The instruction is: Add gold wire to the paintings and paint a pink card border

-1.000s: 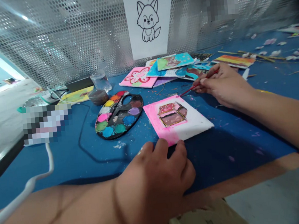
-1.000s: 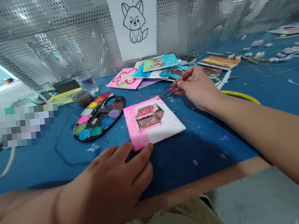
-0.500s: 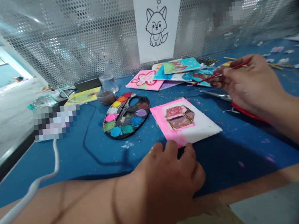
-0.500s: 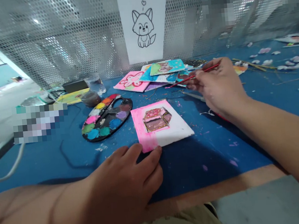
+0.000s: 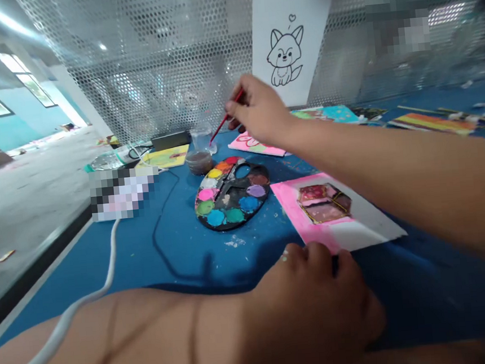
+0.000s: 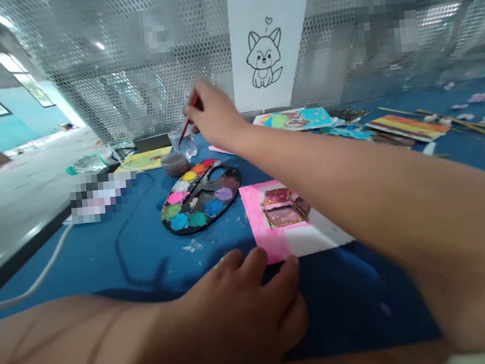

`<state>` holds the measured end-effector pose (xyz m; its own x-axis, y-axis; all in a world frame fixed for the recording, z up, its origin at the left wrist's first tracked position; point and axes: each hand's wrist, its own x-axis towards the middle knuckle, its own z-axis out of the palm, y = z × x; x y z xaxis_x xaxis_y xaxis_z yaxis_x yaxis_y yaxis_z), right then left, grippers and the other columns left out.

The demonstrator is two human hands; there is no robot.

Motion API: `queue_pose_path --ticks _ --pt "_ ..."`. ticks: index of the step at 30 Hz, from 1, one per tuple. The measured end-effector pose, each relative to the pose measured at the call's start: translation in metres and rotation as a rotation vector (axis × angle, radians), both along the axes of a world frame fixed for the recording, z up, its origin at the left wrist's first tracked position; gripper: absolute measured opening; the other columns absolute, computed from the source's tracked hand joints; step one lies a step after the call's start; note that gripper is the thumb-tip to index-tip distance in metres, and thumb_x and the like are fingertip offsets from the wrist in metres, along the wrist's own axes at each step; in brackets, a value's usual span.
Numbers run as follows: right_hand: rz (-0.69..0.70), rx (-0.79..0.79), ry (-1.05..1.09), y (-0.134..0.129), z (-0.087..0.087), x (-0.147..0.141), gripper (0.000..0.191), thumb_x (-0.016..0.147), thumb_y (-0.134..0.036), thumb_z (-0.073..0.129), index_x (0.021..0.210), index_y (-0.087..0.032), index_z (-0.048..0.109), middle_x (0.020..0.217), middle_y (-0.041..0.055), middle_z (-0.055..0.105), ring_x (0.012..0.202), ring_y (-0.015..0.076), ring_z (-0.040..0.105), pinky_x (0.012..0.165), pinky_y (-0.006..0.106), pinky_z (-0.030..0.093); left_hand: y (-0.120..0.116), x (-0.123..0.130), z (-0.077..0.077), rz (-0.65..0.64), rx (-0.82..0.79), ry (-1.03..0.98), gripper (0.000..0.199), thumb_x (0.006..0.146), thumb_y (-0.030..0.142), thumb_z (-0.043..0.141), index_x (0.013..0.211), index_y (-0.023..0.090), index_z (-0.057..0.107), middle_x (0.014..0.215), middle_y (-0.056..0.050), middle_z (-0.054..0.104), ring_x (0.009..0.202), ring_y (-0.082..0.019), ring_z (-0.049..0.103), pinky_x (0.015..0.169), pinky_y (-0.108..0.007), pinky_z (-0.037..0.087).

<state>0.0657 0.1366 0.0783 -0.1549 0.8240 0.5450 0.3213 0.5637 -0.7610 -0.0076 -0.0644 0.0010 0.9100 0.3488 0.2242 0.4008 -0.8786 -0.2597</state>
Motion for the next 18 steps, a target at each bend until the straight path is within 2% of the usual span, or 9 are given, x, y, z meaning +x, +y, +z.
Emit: queue_pose_path --ticks 4,7,9,12,13,18 --pt "-0.069 0.073 -0.186 0.036 -0.022 -0.041 0.026 0.092 -0.011 0.059 0.076 -0.023 0.041 0.078 -0.0019 0.057 0.077 0.0159 0.062 0.083 0.035 0.049 -0.002 0.009 -0.017 0.082 0.048 -0.146 0.031 0.097 0.021 0.048 0.090 0.026 0.078 0.109 -0.006 0.075 0.074 -0.025 0.065 0.053 -0.032 0.047" --pt "-0.069 0.121 -0.228 0.048 -0.032 -0.055 0.028 0.089 -0.008 0.059 0.073 -0.022 0.041 0.080 -0.0007 0.058 0.085 0.0169 0.060 0.087 0.035 0.048 -0.002 0.017 -0.023 0.123 0.031 -0.214 0.028 0.095 0.024 0.053 0.082 0.023 0.078 0.097 -0.006 0.076 0.070 -0.024 0.064 0.054 -0.033 0.049" --pt "-0.061 0.145 -0.231 0.050 -0.033 -0.057 0.026 0.088 -0.008 0.058 0.074 -0.022 0.042 0.082 -0.0001 0.058 0.087 0.0175 0.059 0.087 0.036 0.047 -0.001 0.019 -0.021 0.133 -0.004 -0.186 0.030 0.096 0.026 0.052 0.083 0.022 0.078 0.096 -0.007 0.076 0.070 -0.023 0.064 0.054 -0.032 0.050" --pt "-0.060 0.153 -0.258 0.048 -0.034 -0.053 0.021 0.088 -0.009 0.057 0.077 -0.022 0.044 0.083 0.0007 0.059 0.088 0.0184 0.059 0.089 0.037 0.047 0.003 0.014 -0.014 0.068 -0.067 -0.078 0.031 0.099 0.026 0.048 0.093 0.022 0.078 0.108 -0.008 0.075 0.073 -0.023 0.064 0.053 -0.030 0.048" --pt "-0.060 0.149 -0.271 0.048 -0.034 -0.051 0.020 0.088 -0.010 0.057 0.077 -0.022 0.044 0.083 0.0010 0.059 0.088 0.0187 0.059 0.089 0.038 0.047 0.004 0.012 -0.012 0.024 -0.067 -0.056 0.031 0.100 0.025 0.047 0.096 0.024 0.078 0.112 -0.009 0.074 0.074 -0.023 0.064 0.053 -0.029 0.047" --pt "-0.062 0.234 -0.243 0.048 -0.036 -0.040 0.011 0.088 -0.014 0.055 0.082 -0.021 0.049 0.083 0.0011 0.059 0.087 0.0183 0.058 0.088 0.037 0.048 0.002 0.005 -0.016 0.033 0.019 -0.119 0.032 0.099 0.022 0.046 0.101 0.027 0.078 0.116 -0.009 0.073 0.076 -0.026 0.063 0.053 -0.032 0.044"
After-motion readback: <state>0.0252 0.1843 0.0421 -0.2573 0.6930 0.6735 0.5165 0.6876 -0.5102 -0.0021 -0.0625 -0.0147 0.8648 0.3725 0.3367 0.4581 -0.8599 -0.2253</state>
